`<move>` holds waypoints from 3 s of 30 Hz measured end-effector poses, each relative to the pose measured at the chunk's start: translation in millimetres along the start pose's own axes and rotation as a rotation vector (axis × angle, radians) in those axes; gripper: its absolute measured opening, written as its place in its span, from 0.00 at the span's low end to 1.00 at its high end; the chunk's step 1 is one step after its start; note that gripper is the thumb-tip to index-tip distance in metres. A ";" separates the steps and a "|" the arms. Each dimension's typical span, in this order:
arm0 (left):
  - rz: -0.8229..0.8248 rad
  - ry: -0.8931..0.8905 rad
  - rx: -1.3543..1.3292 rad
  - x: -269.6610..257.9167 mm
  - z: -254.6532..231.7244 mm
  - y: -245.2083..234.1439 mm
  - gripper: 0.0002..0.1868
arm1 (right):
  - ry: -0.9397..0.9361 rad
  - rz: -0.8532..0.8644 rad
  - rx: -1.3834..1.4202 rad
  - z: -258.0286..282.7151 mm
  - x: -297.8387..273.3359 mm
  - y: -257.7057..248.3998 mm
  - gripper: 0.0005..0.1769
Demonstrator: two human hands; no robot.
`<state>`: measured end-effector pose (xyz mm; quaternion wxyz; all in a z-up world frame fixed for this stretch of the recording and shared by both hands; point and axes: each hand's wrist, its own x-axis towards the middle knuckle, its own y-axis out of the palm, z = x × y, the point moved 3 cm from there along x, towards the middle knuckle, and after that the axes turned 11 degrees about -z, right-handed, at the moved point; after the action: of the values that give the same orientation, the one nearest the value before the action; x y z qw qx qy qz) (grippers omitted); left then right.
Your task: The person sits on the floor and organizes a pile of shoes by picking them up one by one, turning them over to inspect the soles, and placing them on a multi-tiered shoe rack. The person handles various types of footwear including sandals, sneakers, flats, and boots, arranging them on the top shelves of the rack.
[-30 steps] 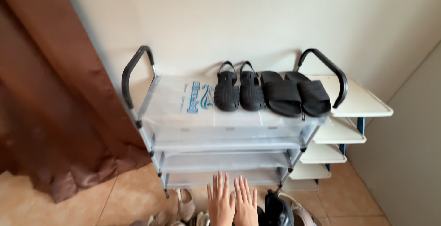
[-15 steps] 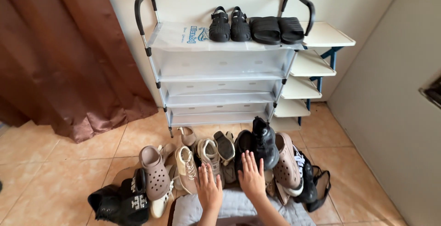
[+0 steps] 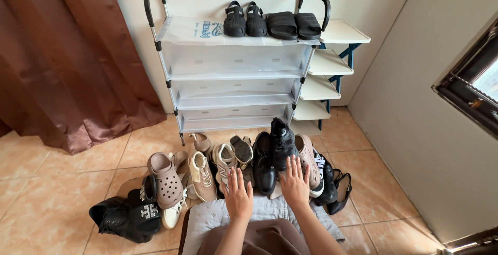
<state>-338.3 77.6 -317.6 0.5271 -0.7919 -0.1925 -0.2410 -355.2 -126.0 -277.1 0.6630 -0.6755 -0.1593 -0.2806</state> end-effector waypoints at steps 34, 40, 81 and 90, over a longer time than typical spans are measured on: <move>0.578 -0.565 0.319 40.7 185.8 121.0 0.38 | -0.125 0.697 0.024 143.8 104.9 153.5 0.59; 0.625 -0.655 0.309 36.6 202.6 130.6 0.36 | -0.039 0.656 -0.013 148.3 113.3 181.7 0.58; -0.302 -0.107 -1.121 182.6 -145.3 -177.0 0.31 | 1.062 0.325 2.585 49.9 147.7 -62.4 0.39; -0.325 -0.067 -1.164 182.9 -136.0 -170.5 0.32 | 0.696 0.301 2.651 50.7 151.7 -76.4 0.40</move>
<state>-309.8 23.8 -39.5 -0.0429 -0.9178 -0.1639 -0.3590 -271.5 -94.5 -124.0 0.8337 0.5491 -0.0585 0.0003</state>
